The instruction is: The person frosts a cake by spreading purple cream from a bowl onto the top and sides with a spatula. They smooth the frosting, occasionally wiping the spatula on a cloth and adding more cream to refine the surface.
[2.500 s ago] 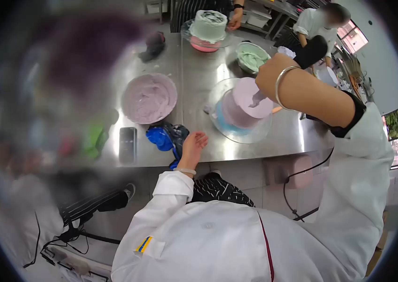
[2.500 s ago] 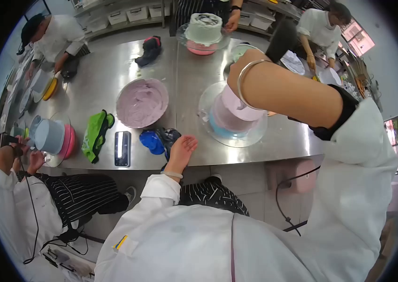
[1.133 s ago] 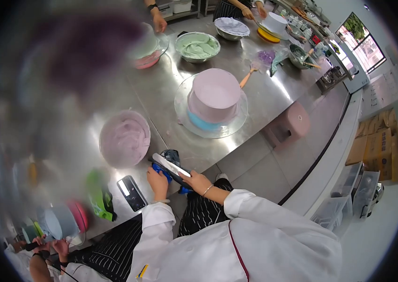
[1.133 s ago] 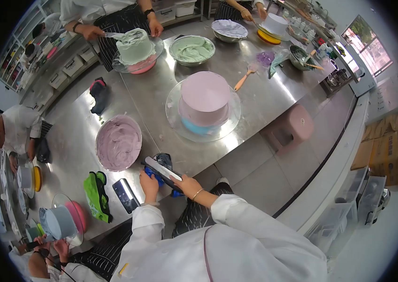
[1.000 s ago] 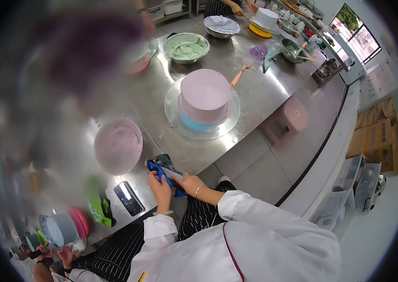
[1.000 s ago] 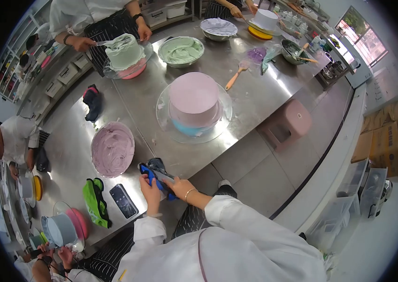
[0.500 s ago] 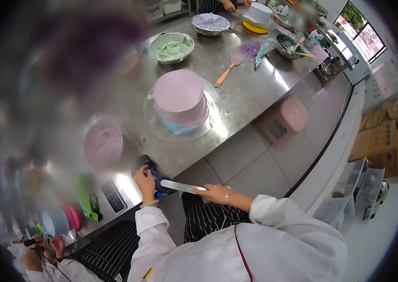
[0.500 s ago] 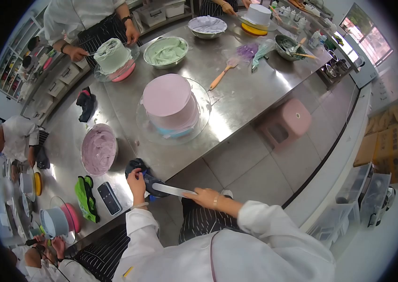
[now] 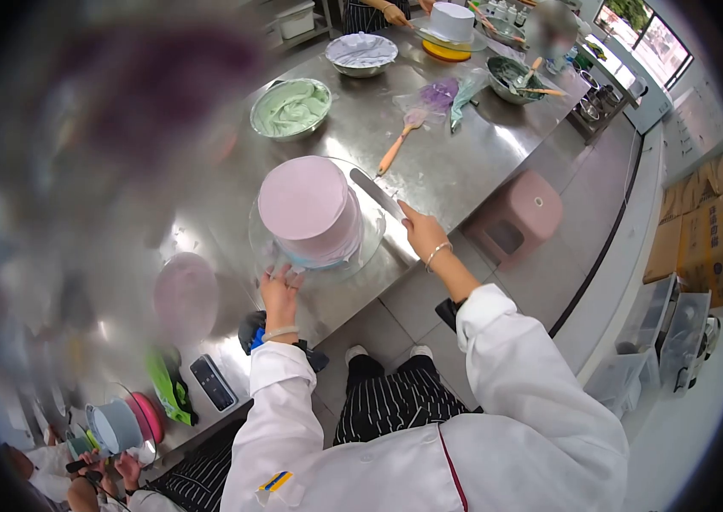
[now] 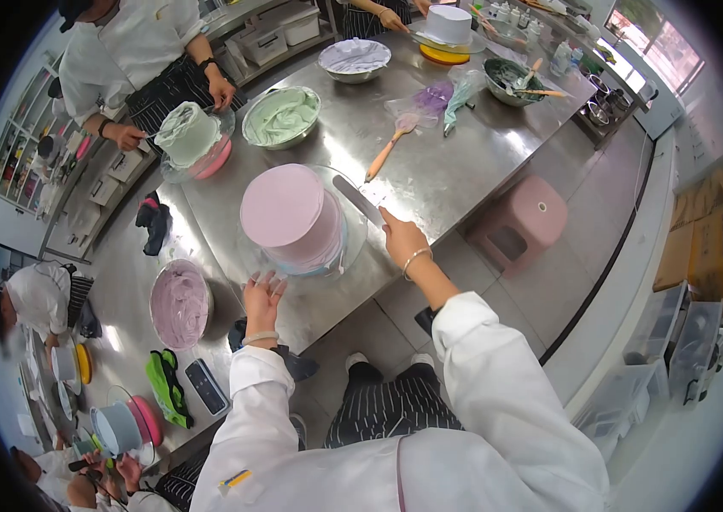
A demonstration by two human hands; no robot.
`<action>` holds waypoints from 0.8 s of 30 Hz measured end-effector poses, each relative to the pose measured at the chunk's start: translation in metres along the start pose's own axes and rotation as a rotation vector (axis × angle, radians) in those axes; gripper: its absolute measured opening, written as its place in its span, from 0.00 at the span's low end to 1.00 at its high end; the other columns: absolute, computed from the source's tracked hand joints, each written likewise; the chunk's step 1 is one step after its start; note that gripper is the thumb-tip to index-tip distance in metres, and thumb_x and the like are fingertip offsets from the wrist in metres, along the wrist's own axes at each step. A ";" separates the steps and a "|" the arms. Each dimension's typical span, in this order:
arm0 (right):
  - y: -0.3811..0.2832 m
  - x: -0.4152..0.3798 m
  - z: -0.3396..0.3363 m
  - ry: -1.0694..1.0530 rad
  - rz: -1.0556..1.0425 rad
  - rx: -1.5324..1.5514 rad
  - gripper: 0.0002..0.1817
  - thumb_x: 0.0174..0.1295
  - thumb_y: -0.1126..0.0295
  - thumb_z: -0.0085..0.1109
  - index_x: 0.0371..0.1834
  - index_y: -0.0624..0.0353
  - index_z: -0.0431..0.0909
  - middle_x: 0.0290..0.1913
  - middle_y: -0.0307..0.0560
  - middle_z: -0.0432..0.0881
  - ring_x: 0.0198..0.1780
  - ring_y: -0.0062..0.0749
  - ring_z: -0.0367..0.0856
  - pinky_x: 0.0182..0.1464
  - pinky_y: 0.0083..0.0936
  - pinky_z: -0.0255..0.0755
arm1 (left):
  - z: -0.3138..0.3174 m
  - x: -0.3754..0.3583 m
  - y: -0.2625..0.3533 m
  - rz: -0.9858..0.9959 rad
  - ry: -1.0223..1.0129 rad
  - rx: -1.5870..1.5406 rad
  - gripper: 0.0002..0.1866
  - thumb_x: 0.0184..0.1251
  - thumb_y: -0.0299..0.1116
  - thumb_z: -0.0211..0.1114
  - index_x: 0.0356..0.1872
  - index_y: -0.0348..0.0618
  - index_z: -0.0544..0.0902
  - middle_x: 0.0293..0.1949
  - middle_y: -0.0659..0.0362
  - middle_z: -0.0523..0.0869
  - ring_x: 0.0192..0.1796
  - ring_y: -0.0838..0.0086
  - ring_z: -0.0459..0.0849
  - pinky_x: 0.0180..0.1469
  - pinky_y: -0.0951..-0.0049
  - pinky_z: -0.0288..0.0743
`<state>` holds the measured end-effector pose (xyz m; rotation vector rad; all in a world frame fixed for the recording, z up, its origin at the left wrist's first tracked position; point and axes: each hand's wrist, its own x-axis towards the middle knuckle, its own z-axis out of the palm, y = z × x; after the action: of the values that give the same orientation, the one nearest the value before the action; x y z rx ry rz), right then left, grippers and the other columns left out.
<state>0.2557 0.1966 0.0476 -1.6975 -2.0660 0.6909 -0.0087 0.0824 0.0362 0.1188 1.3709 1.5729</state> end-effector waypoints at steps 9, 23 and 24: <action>0.002 0.003 -0.012 -0.111 0.004 -0.031 0.19 0.58 0.67 0.47 0.54 0.41 0.68 0.30 0.58 0.77 0.33 0.51 0.76 0.38 0.39 0.69 | -0.004 0.007 0.008 0.010 0.019 0.096 0.24 0.58 0.19 0.43 0.58 0.33 0.51 0.52 0.42 0.67 0.42 0.64 0.76 0.48 0.60 0.74; 0.023 -0.048 -0.005 -0.091 -0.005 0.138 0.19 0.55 0.69 0.49 0.52 0.45 0.70 0.31 0.61 0.76 0.33 0.52 0.75 0.39 0.36 0.68 | -0.003 -0.001 -0.012 -0.016 0.016 0.045 0.23 0.59 0.18 0.42 0.56 0.34 0.51 0.51 0.42 0.68 0.46 0.58 0.75 0.47 0.57 0.74; 0.022 -0.054 -0.006 -0.106 0.008 0.153 0.18 0.55 0.70 0.49 0.51 0.46 0.71 0.30 0.61 0.76 0.33 0.53 0.75 0.40 0.36 0.68 | -0.001 -0.004 -0.015 -0.022 0.021 0.033 0.23 0.59 0.18 0.42 0.57 0.34 0.51 0.51 0.42 0.68 0.47 0.58 0.75 0.47 0.58 0.74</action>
<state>0.2871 0.1481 0.0408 -1.6162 -2.0201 0.9347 0.0018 0.0771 0.0261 0.1069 1.4102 1.5373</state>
